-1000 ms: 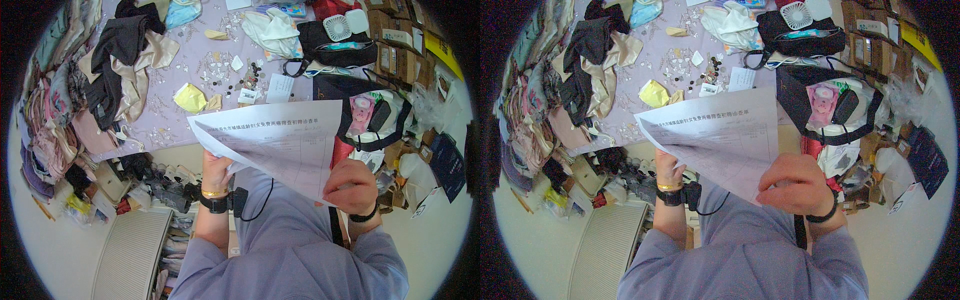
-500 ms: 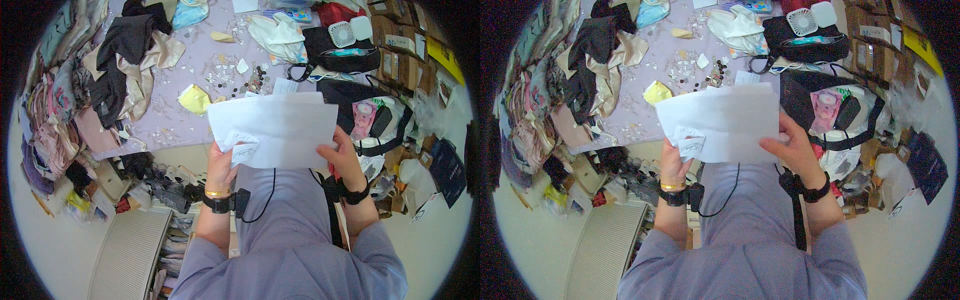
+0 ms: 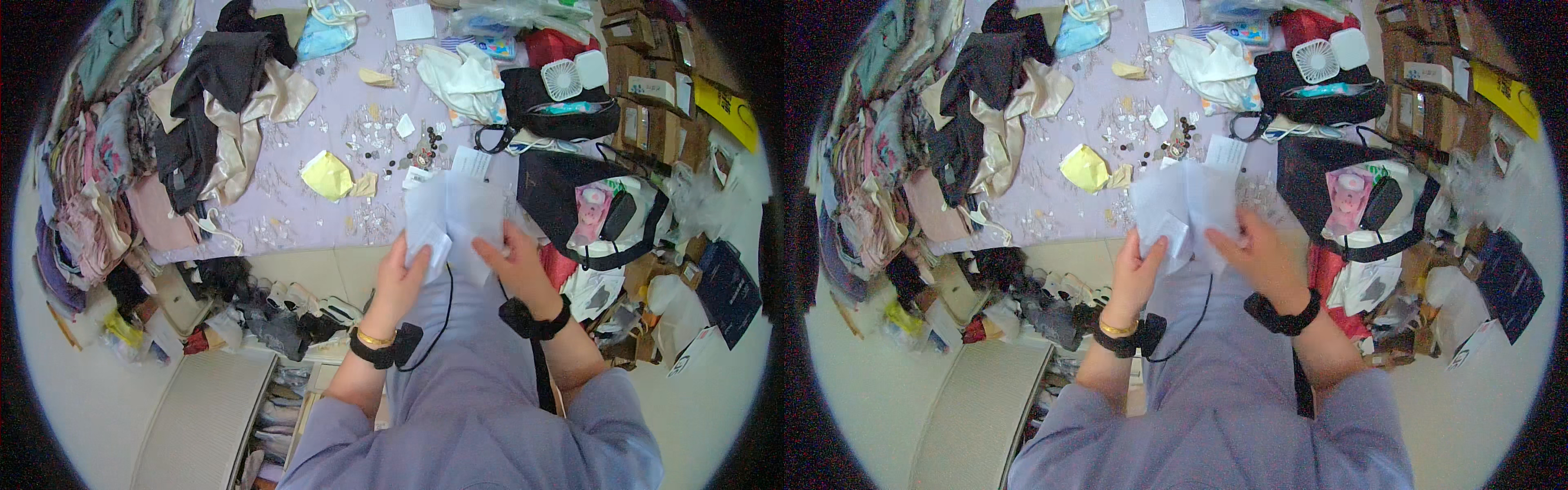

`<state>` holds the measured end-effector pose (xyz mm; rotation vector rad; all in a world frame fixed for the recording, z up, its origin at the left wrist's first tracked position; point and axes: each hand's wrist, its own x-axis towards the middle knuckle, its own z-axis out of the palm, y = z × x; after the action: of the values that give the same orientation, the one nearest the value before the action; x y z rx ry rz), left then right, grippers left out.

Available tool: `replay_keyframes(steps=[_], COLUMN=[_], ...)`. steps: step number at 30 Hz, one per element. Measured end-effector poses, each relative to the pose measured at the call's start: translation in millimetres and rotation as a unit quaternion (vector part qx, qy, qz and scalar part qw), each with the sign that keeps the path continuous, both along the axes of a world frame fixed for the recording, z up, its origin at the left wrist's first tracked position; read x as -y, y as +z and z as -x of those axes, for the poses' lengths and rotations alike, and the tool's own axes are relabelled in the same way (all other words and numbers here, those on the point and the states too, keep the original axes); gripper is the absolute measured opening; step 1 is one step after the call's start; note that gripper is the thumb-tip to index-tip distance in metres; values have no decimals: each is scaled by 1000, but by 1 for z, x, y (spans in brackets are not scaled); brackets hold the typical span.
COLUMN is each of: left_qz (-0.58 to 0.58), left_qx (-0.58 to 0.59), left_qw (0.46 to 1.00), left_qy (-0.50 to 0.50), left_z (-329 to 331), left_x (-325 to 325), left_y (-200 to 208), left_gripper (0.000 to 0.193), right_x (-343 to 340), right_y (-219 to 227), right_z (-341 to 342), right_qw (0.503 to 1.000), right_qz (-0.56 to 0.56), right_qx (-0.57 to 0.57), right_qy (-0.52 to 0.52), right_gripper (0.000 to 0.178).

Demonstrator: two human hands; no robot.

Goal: The person organizes small items on a bed by sorting through paper receipts and picking up small dark objects, placing some of them into a bag.

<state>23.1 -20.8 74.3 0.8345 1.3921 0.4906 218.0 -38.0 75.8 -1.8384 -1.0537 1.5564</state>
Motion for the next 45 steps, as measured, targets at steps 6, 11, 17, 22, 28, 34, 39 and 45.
replay_keyframes(steps=[6,11,17,22,28,34,39,45], left_qz=[76,91,16,34,-51,-63,-22,-10], left_qx=[150,206,139,147,6,20,-7,-25], left_qw=[979,966,986,978,983,952,941,931], left_qy=[117,130,96,147,178,300,337,364], left_z=[6,17,18,26,61,98,126,148], left_x=[2,1,-8,-14,-19,-28,-18,3], left_y=[-12,-16,-18,-21,-34,-34,-31,-29], left_gripper=[44,49,48,38,28,32,30,29], right_x=[-10,-21,-31,-37,-62,-114,-200,-303], right_y=[-11,-3,8,4,-5,-51,-116,-216], right_z=[4,19,21,22,18,15,25,21], right_qw=[975,987,995,1000,971,971,992,942], right_qz=[-114,-8,35,-3,-146,-150,-34,-166], right_qx=[-160,-155,-87,-15,154,172,58,184], right_qy=[101,-43,25,21,109,66,-106,-224], right_gripper=[37,41,40,37,23,15,24,30])
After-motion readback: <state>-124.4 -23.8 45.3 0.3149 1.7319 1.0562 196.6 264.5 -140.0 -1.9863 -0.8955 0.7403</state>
